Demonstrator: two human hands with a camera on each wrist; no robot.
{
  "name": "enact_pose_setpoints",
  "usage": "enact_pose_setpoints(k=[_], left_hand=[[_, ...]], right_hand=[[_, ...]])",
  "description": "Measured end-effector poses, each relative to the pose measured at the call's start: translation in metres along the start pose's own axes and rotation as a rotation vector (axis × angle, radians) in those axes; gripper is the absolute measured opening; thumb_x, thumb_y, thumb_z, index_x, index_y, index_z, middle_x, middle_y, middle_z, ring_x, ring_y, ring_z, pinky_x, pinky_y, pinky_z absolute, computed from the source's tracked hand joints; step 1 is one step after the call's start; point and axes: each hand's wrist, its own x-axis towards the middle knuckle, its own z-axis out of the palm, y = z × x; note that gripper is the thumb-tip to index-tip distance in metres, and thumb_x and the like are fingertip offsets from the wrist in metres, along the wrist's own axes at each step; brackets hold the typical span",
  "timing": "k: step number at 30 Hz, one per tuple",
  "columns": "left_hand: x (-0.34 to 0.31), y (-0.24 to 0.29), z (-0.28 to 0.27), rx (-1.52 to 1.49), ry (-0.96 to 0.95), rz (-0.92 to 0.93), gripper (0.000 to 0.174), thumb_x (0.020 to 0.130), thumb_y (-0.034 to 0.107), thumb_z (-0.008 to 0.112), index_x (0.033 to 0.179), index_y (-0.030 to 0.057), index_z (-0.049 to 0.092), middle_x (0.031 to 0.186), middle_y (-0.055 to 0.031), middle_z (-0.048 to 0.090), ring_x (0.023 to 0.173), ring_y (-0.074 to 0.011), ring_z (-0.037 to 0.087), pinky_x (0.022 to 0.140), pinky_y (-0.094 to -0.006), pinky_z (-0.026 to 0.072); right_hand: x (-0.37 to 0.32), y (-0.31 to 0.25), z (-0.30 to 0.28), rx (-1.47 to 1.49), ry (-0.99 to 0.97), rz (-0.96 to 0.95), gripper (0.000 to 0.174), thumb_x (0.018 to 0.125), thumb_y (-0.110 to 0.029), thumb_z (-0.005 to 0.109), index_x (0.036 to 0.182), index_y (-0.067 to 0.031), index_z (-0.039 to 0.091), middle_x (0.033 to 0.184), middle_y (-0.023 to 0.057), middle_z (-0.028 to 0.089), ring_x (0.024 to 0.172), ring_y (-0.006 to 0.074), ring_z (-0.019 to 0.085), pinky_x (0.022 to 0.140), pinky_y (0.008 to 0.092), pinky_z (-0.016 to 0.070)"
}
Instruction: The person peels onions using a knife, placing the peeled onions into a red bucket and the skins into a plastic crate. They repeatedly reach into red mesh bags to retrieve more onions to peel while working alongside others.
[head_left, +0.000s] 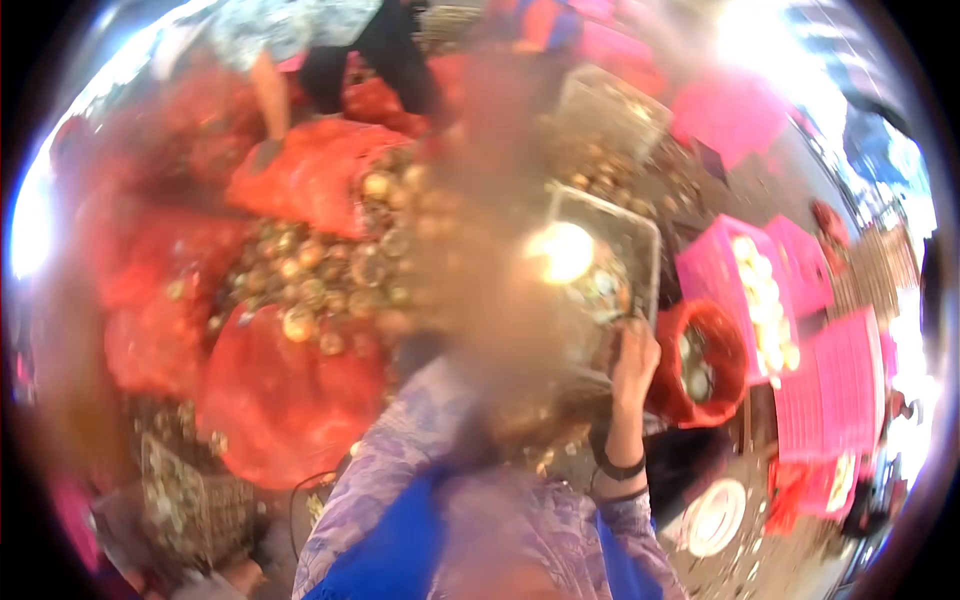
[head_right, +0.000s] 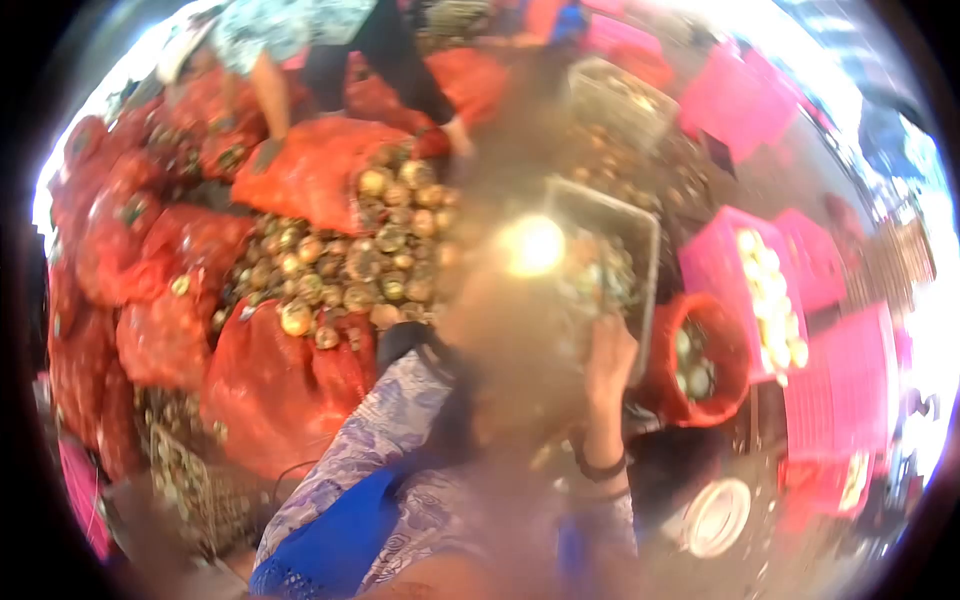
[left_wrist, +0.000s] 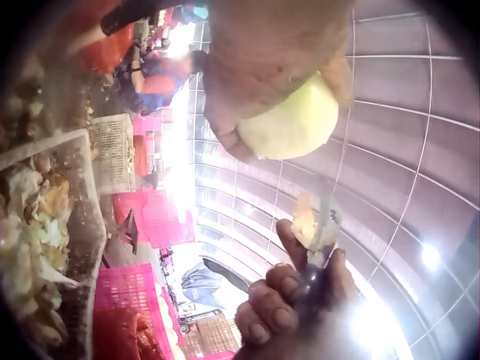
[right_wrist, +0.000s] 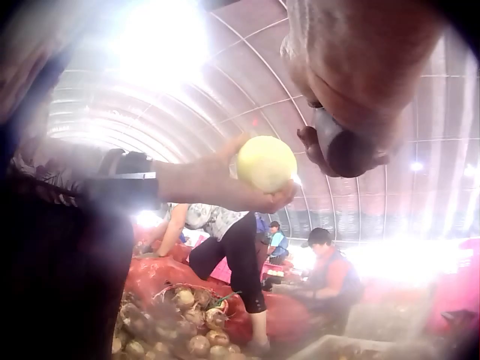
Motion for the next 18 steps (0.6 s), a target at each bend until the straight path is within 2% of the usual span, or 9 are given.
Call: enact_pose_setpoints(k=[1, 2, 3, 5, 6, 10, 12, 15, 18], left_hand=[[0.001, 0.002, 0.002, 0.083, -0.001, 0.034, 0.069, 0.075, 0.009, 0.081, 0.137, 0.0039, 0.052, 0.124, -0.0090, 0.061, 0.115, -0.0217, 0.061, 0.100, -0.0360, 0.0507], [0.002, 0.004, 0.001, 0.177, 0.004, 0.077, 0.069, 0.074, 0.009, 0.081, 0.137, 0.0043, 0.053, 0.123, -0.0085, 0.061, 0.115, -0.0211, 0.061, 0.100, -0.0355, 0.0507], [0.004, 0.004, 0.003, 0.275, 0.003, 0.117, 0.069, 0.073, 0.009, 0.081, 0.136, 0.0046, 0.054, 0.123, -0.0080, 0.061, 0.115, -0.0205, 0.061, 0.099, -0.0351, 0.0506], [0.011, 0.001, 0.006, 0.456, -0.010, 0.210, 0.068, 0.072, 0.009, 0.082, 0.135, 0.0053, 0.056, 0.122, -0.0069, 0.061, 0.115, -0.0193, 0.060, 0.099, -0.0341, 0.0504], [0.015, -0.002, 0.007, 0.541, -0.019, 0.248, 0.068, 0.071, 0.009, 0.082, 0.134, 0.0056, 0.057, 0.121, -0.0064, 0.061, 0.115, -0.0187, 0.060, 0.098, -0.0337, 0.0503], [0.026, -0.014, 0.012, 0.731, -0.071, 0.312, 0.077, 0.063, 0.006, 0.086, 0.135, 0.0060, 0.058, 0.124, -0.0063, 0.059, 0.118, -0.0185, 0.058, 0.101, -0.0332, 0.0490], [0.027, -0.019, 0.013, 0.729, -0.090, 0.317, 0.081, 0.061, 0.007, 0.088, 0.136, 0.0052, 0.057, 0.125, -0.0064, 0.060, 0.118, -0.0185, 0.058, 0.102, -0.0333, 0.0486], [0.026, -0.025, 0.011, 0.531, -0.113, 0.193, 0.084, 0.061, 0.008, 0.088, 0.138, 0.0039, 0.055, 0.128, -0.0069, 0.059, 0.119, -0.0182, 0.058, 0.103, -0.0332, 0.0484], [0.030, -0.027, 0.008, 0.540, -0.148, 0.197, 0.084, 0.061, 0.008, 0.087, 0.138, 0.0022, 0.054, 0.128, -0.0072, 0.060, 0.117, -0.0175, 0.059, 0.102, -0.0331, 0.0490]], right_hand=[[-0.002, 0.006, -0.003, 0.128, -0.073, 0.108, 0.038, 0.105, -0.036, 0.052, 0.103, -0.0014, 0.068, 0.064, -0.0056, 0.047, 0.055, 0.0063, 0.046, 0.049, 0.0245, 0.0338], [-0.003, -0.017, -0.009, 0.023, -0.104, 0.090, 0.045, 0.106, -0.036, 0.052, 0.125, 0.0012, 0.067, 0.073, -0.0005, 0.060, 0.060, 0.0102, 0.054, 0.054, 0.0247, 0.0410], [-0.003, -0.019, -0.010, 0.015, -0.081, 0.106, 0.045, 0.106, -0.036, 0.052, 0.125, 0.0012, 0.067, 0.073, -0.0005, 0.060, 0.060, 0.0102, 0.054, 0.054, 0.0247, 0.0410], [0.002, -0.022, -0.009, -0.297, -0.079, -0.290, 0.050, 0.107, -0.035, 0.049, 0.140, 0.0010, 0.058, 0.093, 0.0101, 0.071, 0.070, 0.0155, 0.062, 0.062, 0.0271, 0.0490], [0.003, -0.056, -0.014, -0.255, -0.145, -0.239, 0.046, 0.102, -0.024, 0.055, 0.141, 0.0003, 0.056, 0.115, 0.0217, 0.071, 0.080, 0.0240, 0.071, 0.069, 0.0309, 0.0543], [0.004, -0.064, -0.015, -0.429, -0.139, -0.339, 0.052, 0.090, -0.010, 0.061, 0.141, -0.0026, 0.056, 0.110, 0.0230, 0.072, 0.080, 0.0303, 0.073, 0.069, 0.0343, 0.0560], [0.005, -0.064, -0.014, -0.394, -0.174, -0.381, 0.062, 0.078, 0.000, 0.062, 0.140, -0.0045, 0.057, 0.098, 0.0210, 0.072, 0.078, 0.0367, 0.071, 0.068, 0.0387, 0.0566], [0.009, -0.079, -0.013, -0.358, -0.176, -0.359, 0.063, 0.076, 0.001, 0.060, 0.138, -0.0048, 0.058, 0.082, 0.0180, 0.068, 0.069, 0.0369, 0.068, 0.064, 0.0412, 0.0547], [0.013, -0.083, -0.015, -0.426, -0.195, -0.365, 0.066, 0.074, 0.002, 0.058, 0.140, -0.0045, 0.056, 0.075, 0.0172, 0.064, 0.063, 0.0370, 0.064, 0.059, 0.0428, 0.0516]])
